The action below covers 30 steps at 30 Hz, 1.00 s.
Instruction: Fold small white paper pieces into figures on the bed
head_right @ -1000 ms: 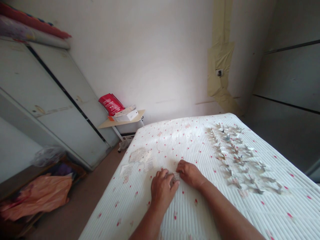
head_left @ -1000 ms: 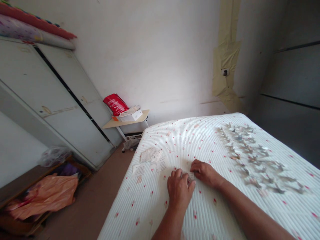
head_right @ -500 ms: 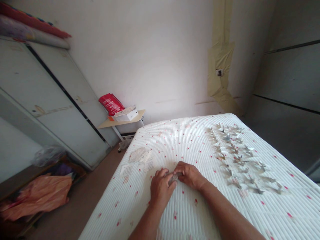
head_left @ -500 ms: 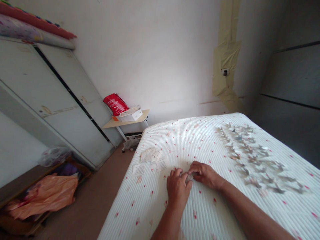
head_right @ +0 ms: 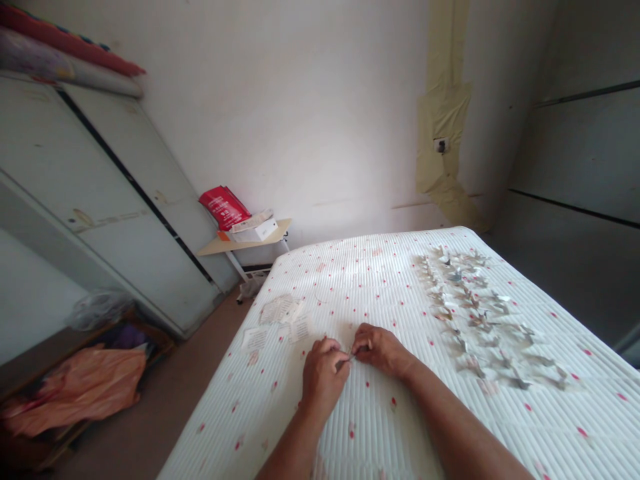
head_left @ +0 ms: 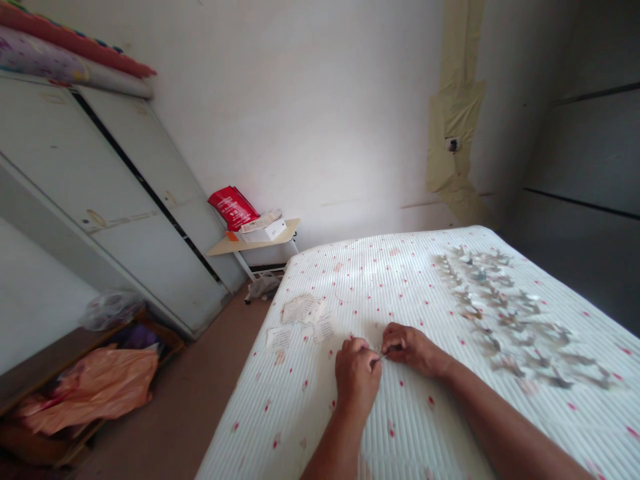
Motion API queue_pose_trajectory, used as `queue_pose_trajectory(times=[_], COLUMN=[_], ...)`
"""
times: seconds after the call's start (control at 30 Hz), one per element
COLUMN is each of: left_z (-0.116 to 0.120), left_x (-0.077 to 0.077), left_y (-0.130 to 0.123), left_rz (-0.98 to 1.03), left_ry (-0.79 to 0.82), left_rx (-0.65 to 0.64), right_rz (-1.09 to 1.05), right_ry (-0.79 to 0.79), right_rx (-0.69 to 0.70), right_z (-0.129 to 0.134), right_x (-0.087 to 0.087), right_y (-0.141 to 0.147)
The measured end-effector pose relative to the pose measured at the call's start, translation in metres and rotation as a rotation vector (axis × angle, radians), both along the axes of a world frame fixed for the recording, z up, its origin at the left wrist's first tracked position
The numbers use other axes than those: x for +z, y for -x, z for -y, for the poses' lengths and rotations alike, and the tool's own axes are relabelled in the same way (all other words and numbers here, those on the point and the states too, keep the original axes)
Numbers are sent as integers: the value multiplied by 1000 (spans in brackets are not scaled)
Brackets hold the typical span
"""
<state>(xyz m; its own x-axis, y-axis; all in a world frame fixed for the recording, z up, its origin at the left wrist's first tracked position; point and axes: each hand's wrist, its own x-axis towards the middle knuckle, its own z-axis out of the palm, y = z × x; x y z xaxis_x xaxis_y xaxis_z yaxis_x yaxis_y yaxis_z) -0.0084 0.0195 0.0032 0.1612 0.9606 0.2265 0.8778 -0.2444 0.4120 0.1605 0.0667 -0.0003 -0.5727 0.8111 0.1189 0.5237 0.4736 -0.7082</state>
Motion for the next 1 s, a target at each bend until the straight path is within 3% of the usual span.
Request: queue_pose_trajectory(times=[0.37,0.63,1.0], left_z=[-2,0,-8], left_x=[-5,1,-8], left_y=[0,2,11], left_rz=[22,2,168], left_ry=[-12,0,1], left_rx=[4,-44,-98], right_rz=[6,105,347], right_ry=[-9,-39,-165], right_rx=[-45,-122,-172], right_z=[-1,0,3], right_x=[2,1,6], right_y=[5,13,20])
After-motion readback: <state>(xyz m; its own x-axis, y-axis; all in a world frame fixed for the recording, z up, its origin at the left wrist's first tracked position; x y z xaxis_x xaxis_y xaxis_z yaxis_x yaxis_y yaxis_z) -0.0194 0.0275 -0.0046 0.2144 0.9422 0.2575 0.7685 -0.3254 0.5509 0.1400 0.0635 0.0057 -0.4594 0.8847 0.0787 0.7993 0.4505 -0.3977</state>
